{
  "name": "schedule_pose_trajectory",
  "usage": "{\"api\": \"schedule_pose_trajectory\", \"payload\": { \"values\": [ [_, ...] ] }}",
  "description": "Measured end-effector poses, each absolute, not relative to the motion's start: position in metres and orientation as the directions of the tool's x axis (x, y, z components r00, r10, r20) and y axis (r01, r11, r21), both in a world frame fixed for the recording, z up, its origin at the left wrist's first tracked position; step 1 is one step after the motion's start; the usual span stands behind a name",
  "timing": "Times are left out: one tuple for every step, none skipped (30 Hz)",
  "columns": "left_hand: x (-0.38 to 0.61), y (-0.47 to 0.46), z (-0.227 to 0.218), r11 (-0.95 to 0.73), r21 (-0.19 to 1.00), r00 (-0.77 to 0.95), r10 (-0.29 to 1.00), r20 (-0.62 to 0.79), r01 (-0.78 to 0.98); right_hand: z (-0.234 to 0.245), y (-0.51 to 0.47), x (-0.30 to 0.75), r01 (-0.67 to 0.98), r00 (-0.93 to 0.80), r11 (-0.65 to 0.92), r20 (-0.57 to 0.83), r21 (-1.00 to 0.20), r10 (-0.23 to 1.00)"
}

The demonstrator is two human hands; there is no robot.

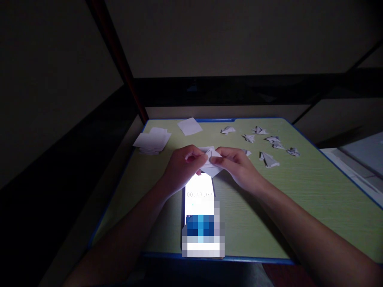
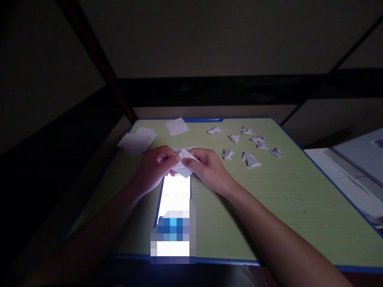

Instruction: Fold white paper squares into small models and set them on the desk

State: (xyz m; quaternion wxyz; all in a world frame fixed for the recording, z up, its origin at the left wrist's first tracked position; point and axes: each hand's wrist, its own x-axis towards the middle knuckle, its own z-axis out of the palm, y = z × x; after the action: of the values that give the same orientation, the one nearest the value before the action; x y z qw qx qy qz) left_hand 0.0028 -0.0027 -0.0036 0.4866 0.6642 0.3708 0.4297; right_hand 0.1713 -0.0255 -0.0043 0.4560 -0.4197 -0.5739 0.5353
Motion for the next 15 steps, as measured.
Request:
{"api": "schedule_pose_trajectory", "payload": {
  "values": [
    [0.0028, -0.0031, -0.0034, -0.257, 0.964, 0.354, 0.91, 0.216, 0.073, -0.0044, -0.0259, 0.1712, 0.007, -0.233, 0.077, 0.074, -0.997, 0.97],
    [0.003, -0.0034, -0.0034, -0.264, 0.962, 0.352, 0.909, 0.223, 0.072, -0.0046, -0.0262, 0.1711, 0.018, -0.236, 0.082, 0.076, -0.996, 0.969],
    [0.0032, -0.0036, -0.0034, -0.271, 0.96, 0.353, 0.907, 0.23, 0.07, -0.0047, -0.0262, 0.1711, 0.023, -0.243, 0.088, 0.08, -0.996, 0.967],
    [0.0036, -0.0039, -0.0035, -0.277, 0.958, 0.353, 0.905, 0.237, 0.068, -0.0048, -0.0261, 0.1711, 0.019, -0.25, 0.096, 0.089, -0.995, 0.964],
    [0.0041, -0.0042, -0.0037, -0.284, 0.956, 0.352, 0.904, 0.243, 0.068, -0.005, -0.0257, 0.1713, 0.008, -0.252, 0.106, 0.101, -0.994, 0.962],
    [0.0047, -0.0045, -0.004, -0.29, 0.954, 0.348, 0.904, 0.25, 0.069, -0.0052, -0.0251, 0.1716, -0.006, -0.245, 0.116, 0.114, -0.993, 0.963],
    [0.0054, -0.0048, -0.0043, -0.295, 0.953, 0.343, 0.904, 0.254, 0.072, -0.0056, -0.0244, 0.1719, -0.021, -0.232, 0.125, 0.126, -0.992, 0.964],
    [0.0061, -0.0052, -0.0047, -0.298, 0.952, 0.338, 0.905, 0.256, 0.076, -0.0059, -0.0236, 0.1721, -0.035, -0.214, 0.131, 0.135, -0.991, 0.967],
    [0.0067, -0.0055, -0.0052, -0.298, 0.951, 0.333, 0.908, 0.256, 0.082, -0.0063, -0.0229, 0.1721, -0.043, -0.191, 0.135, 0.141, -0.99, 0.971],
    [0.0073, -0.0057, -0.0056, -0.301, 0.95, 0.325, 0.91, 0.259, 0.086, -0.0067, -0.0224, 0.1718, -0.043, -0.172, 0.138, 0.143, -0.99, 0.975],
    [0.0076, -0.0059, -0.0059, -0.308, 0.948, 0.314, 0.911, 0.267, 0.085, -0.0069, -0.022, 0.1714, -0.037, -0.16, 0.138, 0.142, -0.99, 0.977],
    [0.0078, -0.006, -0.006, -0.316, 0.945, 0.301, 0.912, 0.28, 0.079, -0.007, -0.022, 0.1707, -0.028, -0.153, 0.14, 0.142, -0.99, 0.978],
    [0.0077, -0.006, -0.0058, -0.327, 0.942, 0.284, 0.912, 0.296, 0.068, -0.0069, -0.0222, 0.1699, -0.017, -0.151, 0.144, 0.145, -0.989, 0.978],
    [0.0075, -0.006, -0.0053, -0.338, 0.94, 0.267, 0.912, 0.312, 0.055, -0.0066, -0.0227, 0.169, -0.007, -0.152, 0.15, 0.149, -0.989, 0.977],
    [0.0071, -0.006, -0.0046, -0.345, 0.937, 0.255, 0.911, 0.324, 0.043, -0.0062, -0.0233, 0.1681, 0.001, -0.152, 0.157, 0.155, -0.988, 0.976]
  ]
}}
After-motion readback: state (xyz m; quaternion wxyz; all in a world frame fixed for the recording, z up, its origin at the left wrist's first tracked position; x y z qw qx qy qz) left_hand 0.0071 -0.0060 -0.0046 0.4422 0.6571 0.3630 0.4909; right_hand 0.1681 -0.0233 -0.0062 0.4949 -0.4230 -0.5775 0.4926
